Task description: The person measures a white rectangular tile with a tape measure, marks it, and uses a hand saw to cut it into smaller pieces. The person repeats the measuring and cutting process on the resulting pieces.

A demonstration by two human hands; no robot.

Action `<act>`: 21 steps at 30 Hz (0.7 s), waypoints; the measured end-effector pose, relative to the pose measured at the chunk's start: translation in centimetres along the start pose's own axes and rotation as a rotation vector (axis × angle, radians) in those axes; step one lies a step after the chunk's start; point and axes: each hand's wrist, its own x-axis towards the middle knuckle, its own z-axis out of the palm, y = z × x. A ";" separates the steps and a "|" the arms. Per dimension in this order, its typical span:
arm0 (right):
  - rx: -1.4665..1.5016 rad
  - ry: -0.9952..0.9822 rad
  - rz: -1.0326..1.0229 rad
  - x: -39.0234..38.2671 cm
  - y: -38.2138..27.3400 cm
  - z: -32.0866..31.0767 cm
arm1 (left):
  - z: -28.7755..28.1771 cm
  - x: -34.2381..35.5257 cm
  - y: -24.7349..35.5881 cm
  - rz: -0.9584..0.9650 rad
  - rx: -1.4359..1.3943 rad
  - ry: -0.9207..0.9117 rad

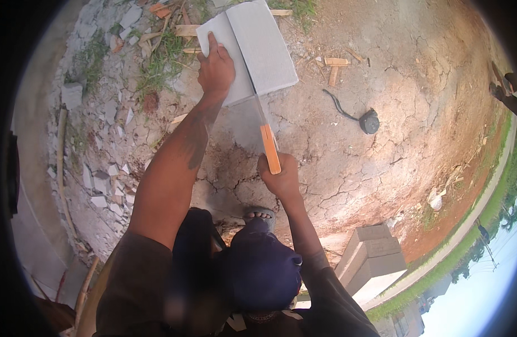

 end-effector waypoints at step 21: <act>0.080 -0.007 -0.003 0.3 0.0 0.0 | -0.7 0.3 0.4 0.000 0.002 -0.039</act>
